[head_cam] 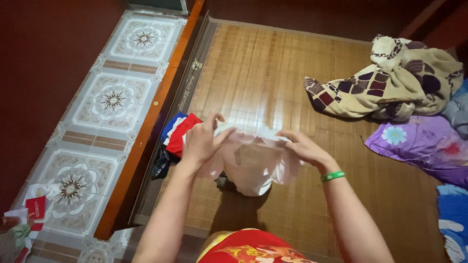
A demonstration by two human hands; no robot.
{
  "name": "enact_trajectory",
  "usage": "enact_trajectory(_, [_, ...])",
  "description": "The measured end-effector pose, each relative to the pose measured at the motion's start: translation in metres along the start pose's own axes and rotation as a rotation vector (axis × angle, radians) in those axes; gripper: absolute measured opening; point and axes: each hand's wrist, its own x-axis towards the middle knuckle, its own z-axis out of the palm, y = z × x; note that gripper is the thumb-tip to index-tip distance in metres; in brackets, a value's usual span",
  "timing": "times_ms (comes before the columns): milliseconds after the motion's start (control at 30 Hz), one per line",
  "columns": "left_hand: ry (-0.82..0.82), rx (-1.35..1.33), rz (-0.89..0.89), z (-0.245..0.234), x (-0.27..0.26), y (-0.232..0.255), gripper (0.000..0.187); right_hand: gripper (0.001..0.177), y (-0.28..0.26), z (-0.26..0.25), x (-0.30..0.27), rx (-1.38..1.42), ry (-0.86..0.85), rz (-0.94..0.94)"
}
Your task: Folding various items of clothing including pants and a shirt on a floor mat.
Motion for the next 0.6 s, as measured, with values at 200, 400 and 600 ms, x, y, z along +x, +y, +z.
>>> enact_trajectory(200, [-0.526, -0.244, -0.181, -0.023, -0.004, -0.001, 0.042, 0.036, 0.019, -0.016, -0.002, 0.382, -0.156, -0.192])
enact_trajectory(400, [-0.625, -0.722, -0.001, 0.011, -0.016, -0.019, 0.025, 0.082, -0.021, 0.006, -0.026, 0.174, -0.084, -0.358])
enact_trajectory(600, [-0.543, -0.834, 0.018, -0.008, -0.025, 0.021, 0.026, 0.068, 0.014, 0.060, -0.008, -0.055, 0.221, -0.458])
